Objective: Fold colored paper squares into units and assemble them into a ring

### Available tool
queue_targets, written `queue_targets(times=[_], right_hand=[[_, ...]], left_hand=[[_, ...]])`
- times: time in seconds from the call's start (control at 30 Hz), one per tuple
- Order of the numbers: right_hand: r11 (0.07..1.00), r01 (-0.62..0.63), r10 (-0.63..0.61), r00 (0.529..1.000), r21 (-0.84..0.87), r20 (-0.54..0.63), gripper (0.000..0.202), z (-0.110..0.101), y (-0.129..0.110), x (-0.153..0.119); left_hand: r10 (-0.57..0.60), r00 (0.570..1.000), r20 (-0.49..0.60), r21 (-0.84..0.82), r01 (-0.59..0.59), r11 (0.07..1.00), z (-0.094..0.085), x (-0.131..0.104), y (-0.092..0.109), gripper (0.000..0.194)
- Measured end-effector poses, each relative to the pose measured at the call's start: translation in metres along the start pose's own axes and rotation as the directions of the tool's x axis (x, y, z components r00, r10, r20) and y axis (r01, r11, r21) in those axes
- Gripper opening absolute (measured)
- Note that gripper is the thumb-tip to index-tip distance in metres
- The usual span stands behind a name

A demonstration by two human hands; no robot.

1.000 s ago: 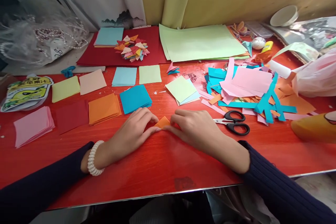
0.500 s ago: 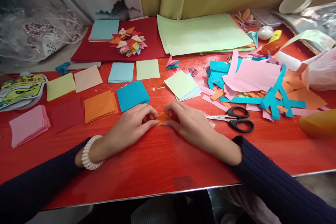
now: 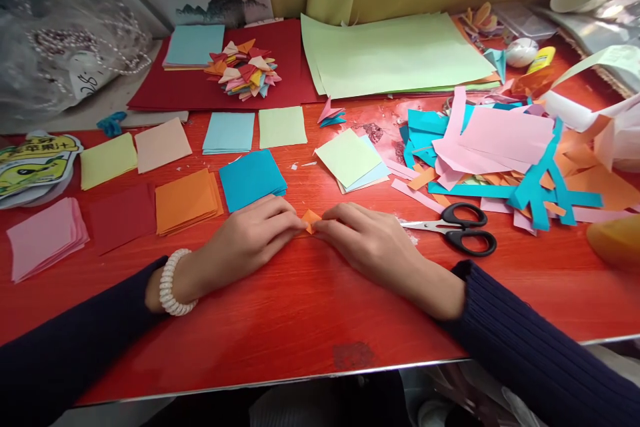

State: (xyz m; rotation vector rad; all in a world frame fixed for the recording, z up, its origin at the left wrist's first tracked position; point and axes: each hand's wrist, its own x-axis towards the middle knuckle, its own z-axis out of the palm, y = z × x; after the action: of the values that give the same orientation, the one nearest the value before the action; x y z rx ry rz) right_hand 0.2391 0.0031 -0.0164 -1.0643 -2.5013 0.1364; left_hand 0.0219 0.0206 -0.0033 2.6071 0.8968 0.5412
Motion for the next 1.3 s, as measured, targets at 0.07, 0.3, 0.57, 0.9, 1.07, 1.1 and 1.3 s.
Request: queue_targets(times=[0.07,0.3,0.57,0.9,1.07,1.1,1.3], right_hand=[[0.995,0.067,-0.068,0.998,-0.074,-0.014,0.019,-0.001,0.001,-0.002],[0.986,0.110,-0.112,0.994,-0.122,-0.009,0.024,-0.004,0.001,-0.001],[0.983,0.100,-0.102,0.995,-0.151,-0.002,0.025,-0.007,0.000,0.001],[0.982,0.105,-0.103,0.994,-0.157,0.019,0.020,-0.008,-0.007,0.005],[0.980,0.135,-0.130,0.990,-0.144,0.049,0.020,-0.007,-0.004,0.003],[0.980,0.139,-0.133,0.990,-0.146,0.045,0.020,-0.007,-0.003,0.003],[0.990,0.104,-0.098,0.993,-0.095,0.058,0.020,-0.006,-0.003,0.004]], left_hand=[[0.043,0.999,0.004,0.039,-0.043,0.998,-0.001,0.000,-0.002,0.022],[0.157,0.987,0.018,0.121,-0.158,0.980,-0.002,-0.003,-0.008,0.022],[0.198,0.979,0.038,0.166,-0.202,0.965,-0.002,-0.003,-0.009,0.024],[0.361,0.929,0.082,0.318,-0.368,0.874,-0.009,-0.002,-0.012,0.023],[0.434,0.896,0.097,0.375,-0.437,0.817,-0.011,-0.002,-0.010,0.021],[0.437,0.894,0.099,0.379,-0.440,0.814,-0.011,-0.002,-0.010,0.020],[0.395,0.914,0.094,0.350,-0.402,0.846,-0.008,-0.005,-0.011,0.023]])
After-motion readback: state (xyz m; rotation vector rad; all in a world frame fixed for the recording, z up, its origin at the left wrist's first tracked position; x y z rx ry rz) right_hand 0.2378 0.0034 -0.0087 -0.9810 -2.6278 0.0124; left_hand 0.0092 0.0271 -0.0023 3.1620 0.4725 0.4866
